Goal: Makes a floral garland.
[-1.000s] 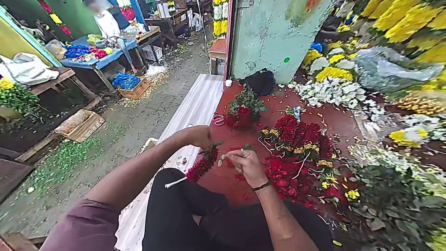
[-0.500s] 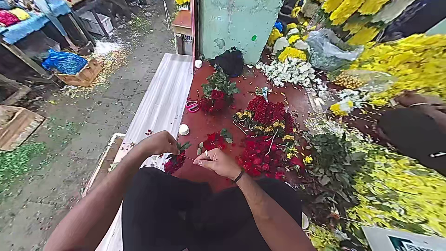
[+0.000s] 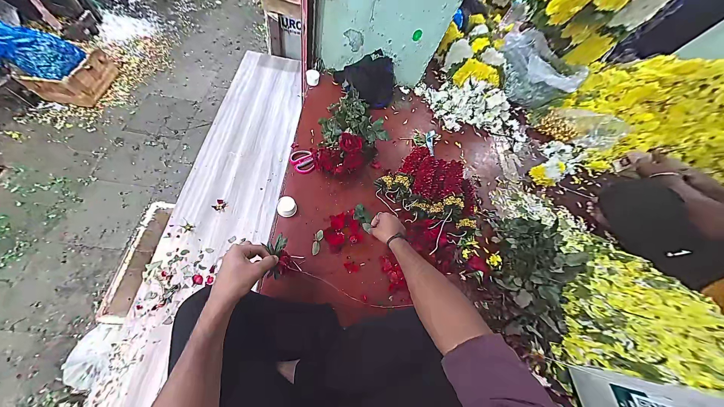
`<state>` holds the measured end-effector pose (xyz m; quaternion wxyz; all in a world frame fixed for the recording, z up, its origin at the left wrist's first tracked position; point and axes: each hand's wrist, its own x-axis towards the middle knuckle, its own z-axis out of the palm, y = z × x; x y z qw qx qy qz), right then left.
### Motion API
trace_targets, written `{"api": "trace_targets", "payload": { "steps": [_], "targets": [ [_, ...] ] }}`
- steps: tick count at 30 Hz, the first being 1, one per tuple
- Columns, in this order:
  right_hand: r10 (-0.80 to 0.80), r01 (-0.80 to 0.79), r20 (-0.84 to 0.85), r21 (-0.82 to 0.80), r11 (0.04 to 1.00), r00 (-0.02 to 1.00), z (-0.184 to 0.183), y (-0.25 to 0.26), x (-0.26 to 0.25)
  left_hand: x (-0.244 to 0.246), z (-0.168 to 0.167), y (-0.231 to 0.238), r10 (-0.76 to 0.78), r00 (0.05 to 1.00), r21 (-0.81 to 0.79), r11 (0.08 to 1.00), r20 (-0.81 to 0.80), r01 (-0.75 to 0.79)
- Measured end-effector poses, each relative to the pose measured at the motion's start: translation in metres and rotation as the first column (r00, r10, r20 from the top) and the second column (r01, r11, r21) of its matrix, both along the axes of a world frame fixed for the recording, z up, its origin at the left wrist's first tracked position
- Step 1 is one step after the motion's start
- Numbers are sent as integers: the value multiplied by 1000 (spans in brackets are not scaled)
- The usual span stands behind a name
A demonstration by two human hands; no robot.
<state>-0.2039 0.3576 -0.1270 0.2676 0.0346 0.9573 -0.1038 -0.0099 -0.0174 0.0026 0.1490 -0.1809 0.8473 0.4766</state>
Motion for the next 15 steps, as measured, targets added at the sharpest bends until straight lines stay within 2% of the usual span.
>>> {"api": "trace_targets", "payload": {
  "steps": [2,6,10,15],
  "targets": [
    [-36,36,-17,-30,999,999,-7,-4,-3,-4,-4,-4,2,1000,7,1000,-13,-2],
    [-89,83,-25,-191,978,996,-7,9,-7,1,-8,-1,10,1000,78,997,18,-11],
    [40,-38,16,-78,996,999,-16,3,2,-1,-7,2,14,999,57,998,32,-16],
    [-29,29,47,-1,1000,998,-1,-12,9,4,-6,4,41,997,55,998,62,-44]
  ]
}}
